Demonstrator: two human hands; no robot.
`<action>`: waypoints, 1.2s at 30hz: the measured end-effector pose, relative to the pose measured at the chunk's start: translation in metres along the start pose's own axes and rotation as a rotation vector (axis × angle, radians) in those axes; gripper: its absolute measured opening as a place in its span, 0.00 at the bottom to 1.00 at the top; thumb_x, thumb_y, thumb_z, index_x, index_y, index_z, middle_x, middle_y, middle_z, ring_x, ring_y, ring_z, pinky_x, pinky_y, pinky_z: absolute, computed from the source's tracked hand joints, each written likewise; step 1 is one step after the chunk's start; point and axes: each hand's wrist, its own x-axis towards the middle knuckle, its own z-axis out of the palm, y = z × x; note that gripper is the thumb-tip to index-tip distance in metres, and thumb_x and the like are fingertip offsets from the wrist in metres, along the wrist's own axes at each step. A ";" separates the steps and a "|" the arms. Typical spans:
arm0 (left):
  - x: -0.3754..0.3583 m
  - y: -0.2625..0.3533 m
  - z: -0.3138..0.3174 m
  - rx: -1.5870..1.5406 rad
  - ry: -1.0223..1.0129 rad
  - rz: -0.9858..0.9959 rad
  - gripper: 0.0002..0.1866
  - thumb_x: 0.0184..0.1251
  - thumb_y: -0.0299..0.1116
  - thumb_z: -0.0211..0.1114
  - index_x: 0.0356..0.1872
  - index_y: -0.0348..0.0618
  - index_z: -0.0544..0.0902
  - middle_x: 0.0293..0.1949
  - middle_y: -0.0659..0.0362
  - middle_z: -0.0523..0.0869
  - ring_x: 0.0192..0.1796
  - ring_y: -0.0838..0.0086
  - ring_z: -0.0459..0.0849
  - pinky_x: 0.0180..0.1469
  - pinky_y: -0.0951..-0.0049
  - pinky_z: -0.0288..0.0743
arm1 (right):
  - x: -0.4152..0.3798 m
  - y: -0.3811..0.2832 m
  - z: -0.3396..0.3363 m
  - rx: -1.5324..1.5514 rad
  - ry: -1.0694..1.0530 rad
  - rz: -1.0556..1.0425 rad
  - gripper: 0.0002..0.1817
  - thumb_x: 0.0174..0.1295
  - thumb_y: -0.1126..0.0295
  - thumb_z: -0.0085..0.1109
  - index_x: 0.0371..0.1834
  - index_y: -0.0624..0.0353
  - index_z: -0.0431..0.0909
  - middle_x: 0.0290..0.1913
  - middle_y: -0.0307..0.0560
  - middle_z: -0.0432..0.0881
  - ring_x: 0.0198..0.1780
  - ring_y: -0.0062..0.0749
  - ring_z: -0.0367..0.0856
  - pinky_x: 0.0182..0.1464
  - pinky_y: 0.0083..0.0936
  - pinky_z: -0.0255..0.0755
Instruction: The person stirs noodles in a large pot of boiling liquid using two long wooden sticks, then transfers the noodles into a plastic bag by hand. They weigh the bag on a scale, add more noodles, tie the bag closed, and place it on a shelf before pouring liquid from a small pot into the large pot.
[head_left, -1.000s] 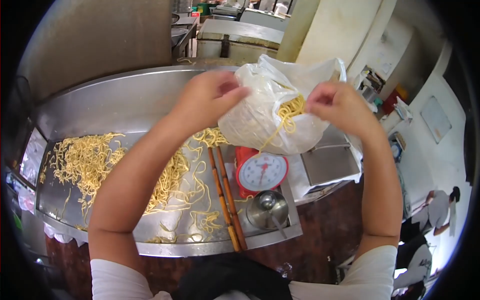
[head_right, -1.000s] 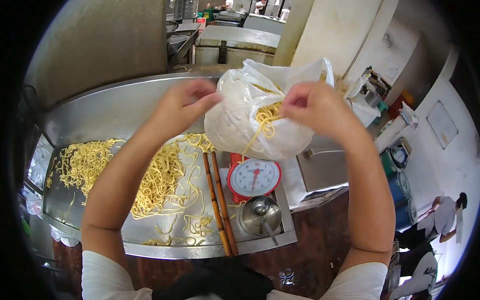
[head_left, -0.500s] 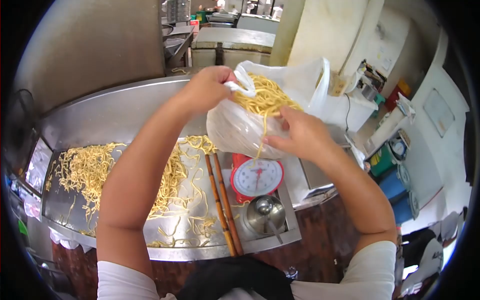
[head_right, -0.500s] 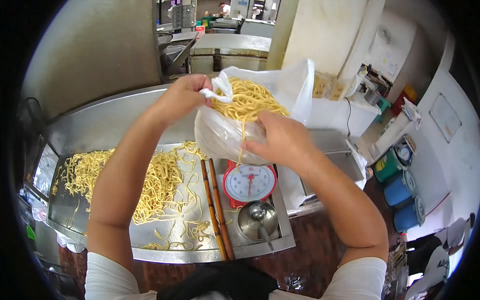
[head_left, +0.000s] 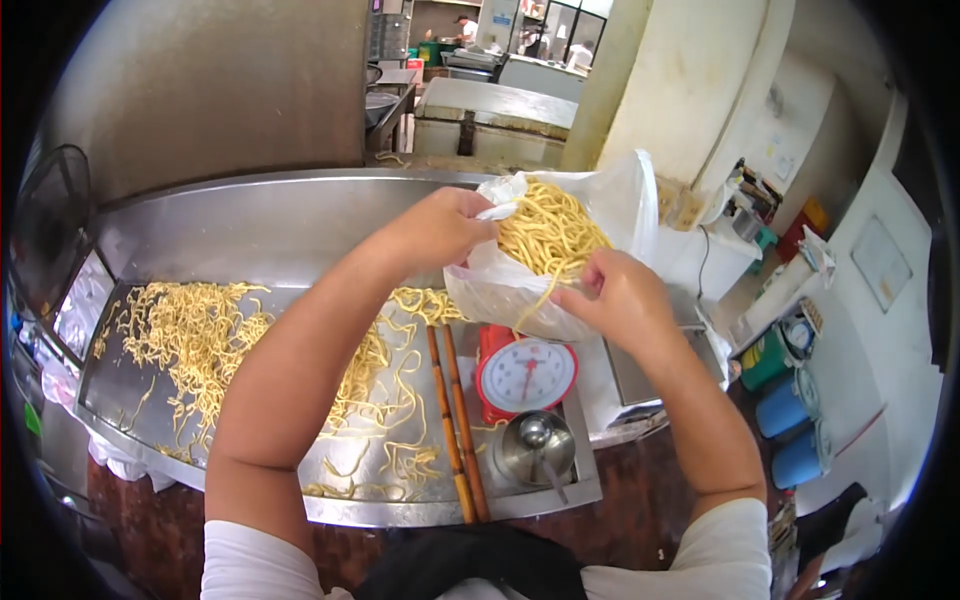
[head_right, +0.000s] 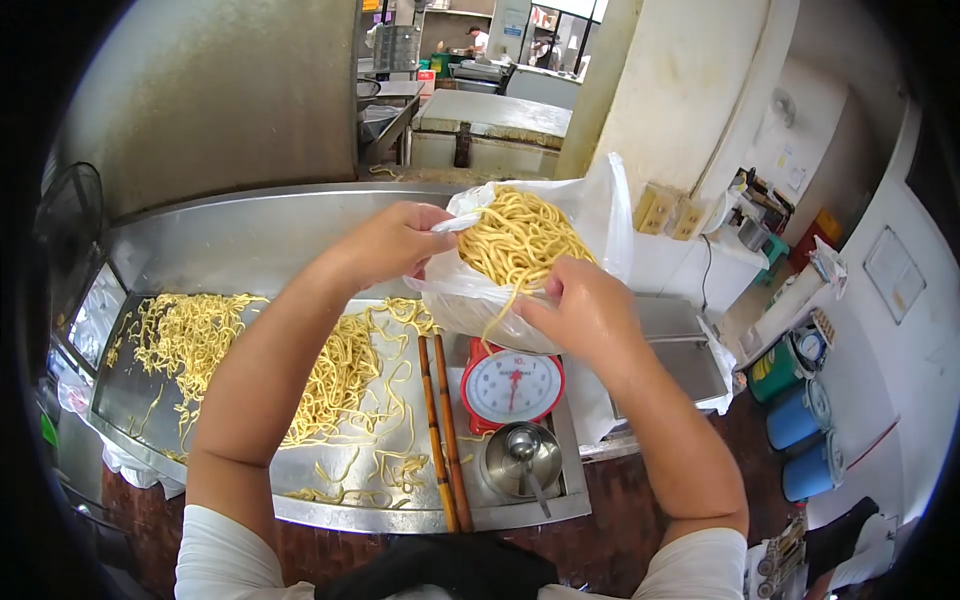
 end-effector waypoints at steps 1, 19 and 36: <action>-0.001 0.004 0.000 -0.033 -0.015 -0.031 0.18 0.68 0.37 0.62 0.55 0.39 0.80 0.25 0.63 0.80 0.25 0.82 0.74 0.30 0.78 0.68 | -0.006 -0.004 0.000 -0.047 0.040 0.067 0.21 0.46 0.57 0.73 0.37 0.58 0.79 0.30 0.49 0.80 0.33 0.43 0.81 0.35 0.35 0.74; -0.005 0.015 -0.007 -0.429 0.146 0.039 0.15 0.73 0.37 0.54 0.52 0.40 0.80 0.18 0.66 0.73 0.24 0.80 0.73 0.38 0.74 0.74 | 0.076 0.020 -0.043 0.517 0.167 0.050 0.11 0.62 0.66 0.57 0.30 0.63 0.81 0.30 0.55 0.84 0.29 0.45 0.82 0.32 0.37 0.75; 0.018 0.012 -0.002 -0.567 0.242 0.146 0.14 0.75 0.39 0.52 0.53 0.44 0.78 0.48 0.59 0.85 0.49 0.72 0.83 0.47 0.70 0.77 | 0.092 -0.016 -0.003 0.515 0.150 -0.119 0.13 0.63 0.61 0.57 0.40 0.60 0.81 0.32 0.47 0.83 0.30 0.33 0.82 0.35 0.28 0.76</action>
